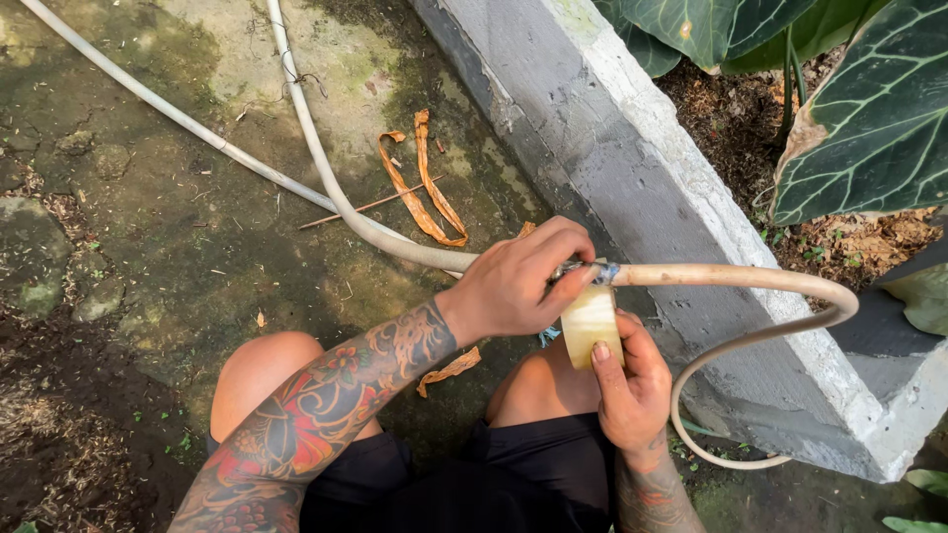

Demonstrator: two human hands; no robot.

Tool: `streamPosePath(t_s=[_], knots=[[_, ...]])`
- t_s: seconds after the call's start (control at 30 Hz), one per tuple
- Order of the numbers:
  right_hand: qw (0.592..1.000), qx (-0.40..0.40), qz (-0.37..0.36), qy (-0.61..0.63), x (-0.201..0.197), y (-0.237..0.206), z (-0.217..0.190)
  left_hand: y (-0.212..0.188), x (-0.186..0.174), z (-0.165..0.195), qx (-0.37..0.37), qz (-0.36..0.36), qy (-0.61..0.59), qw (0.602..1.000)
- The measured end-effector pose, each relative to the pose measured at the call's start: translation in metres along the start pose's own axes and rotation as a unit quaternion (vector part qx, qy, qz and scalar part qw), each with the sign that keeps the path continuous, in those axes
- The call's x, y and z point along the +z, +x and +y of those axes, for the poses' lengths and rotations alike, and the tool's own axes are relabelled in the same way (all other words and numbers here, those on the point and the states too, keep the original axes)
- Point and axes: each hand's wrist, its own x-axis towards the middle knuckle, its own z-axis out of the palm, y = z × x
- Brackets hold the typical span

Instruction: The person sits on the ground and repairs a hose by inserting a blue connector into a white hose and wrapping the joint with clear tape. They then insert a wooden stick into the connector and wrap that joint with tape as well.

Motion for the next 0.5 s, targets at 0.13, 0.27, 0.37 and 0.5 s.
streamPosePath(t_s=[0.13, 0.27, 0.37, 0.5], knots=[[0.995, -0.054, -0.017, -0.077, 0.001, -0.002, 0.002, -0.008, 0.0, -0.004, 0.077, 0.033, 0.077, 0.994], [0.989, -0.08, -0.022, -0.124, -0.003, 0.003, 0.006, -0.013, 0.003, -0.005, -0.029, 0.043, 0.19, 0.981], [0.978, -0.109, -0.048, -0.174, -0.011, 0.015, 0.015, -0.011, -0.003, -0.005, -0.023, 0.042, 0.177, 0.983], [0.982, -0.154, -0.037, -0.107, -0.022, 0.042, 0.04, -0.009, -0.01, -0.001, -0.045, -0.086, 0.089, 0.991]])
